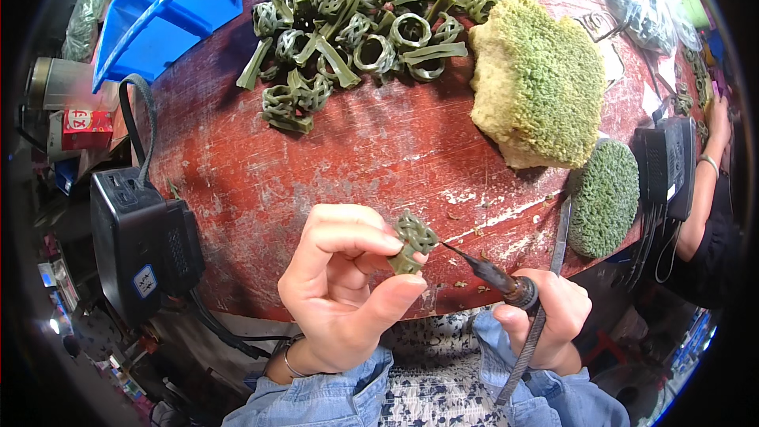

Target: Using a heated tool to touch up and repair small green wax ring molds on a workbench.

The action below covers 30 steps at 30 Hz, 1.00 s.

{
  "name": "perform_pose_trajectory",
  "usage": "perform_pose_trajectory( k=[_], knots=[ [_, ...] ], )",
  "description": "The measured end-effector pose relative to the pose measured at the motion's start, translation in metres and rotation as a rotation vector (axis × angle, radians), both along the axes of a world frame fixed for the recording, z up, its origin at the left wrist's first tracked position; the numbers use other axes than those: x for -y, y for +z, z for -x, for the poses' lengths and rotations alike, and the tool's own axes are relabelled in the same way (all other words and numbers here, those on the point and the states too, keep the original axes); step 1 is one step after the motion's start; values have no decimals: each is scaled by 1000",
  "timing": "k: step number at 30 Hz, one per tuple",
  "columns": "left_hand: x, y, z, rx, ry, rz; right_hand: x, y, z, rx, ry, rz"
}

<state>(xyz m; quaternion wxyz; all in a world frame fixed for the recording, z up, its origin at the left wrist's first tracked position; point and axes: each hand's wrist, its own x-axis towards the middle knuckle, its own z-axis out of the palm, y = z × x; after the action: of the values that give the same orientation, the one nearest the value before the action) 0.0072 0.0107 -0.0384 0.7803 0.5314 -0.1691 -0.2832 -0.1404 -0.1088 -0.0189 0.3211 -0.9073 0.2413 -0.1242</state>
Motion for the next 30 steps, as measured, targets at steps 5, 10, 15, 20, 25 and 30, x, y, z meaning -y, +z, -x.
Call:
perform_pose_trajectory(
  k=[5,10,15,20,25,30],
  knots=[
    [1,0,2,-74,13,44,0,0,3,21,33,-1],
    [2,3,2,-134,36,25,1,2,0,-14,44,14],
    [4,4,4,-122,49,14,2,2,1,-44,50,-17],
    [4,5,4,-131,42,11,2,4,0,-57,62,21],
    [5,4,4,-128,43,4,2,2,-1,-56,61,30],
    [5,5,4,-130,34,10,3,1,0,-16,51,-7]
  ],
)
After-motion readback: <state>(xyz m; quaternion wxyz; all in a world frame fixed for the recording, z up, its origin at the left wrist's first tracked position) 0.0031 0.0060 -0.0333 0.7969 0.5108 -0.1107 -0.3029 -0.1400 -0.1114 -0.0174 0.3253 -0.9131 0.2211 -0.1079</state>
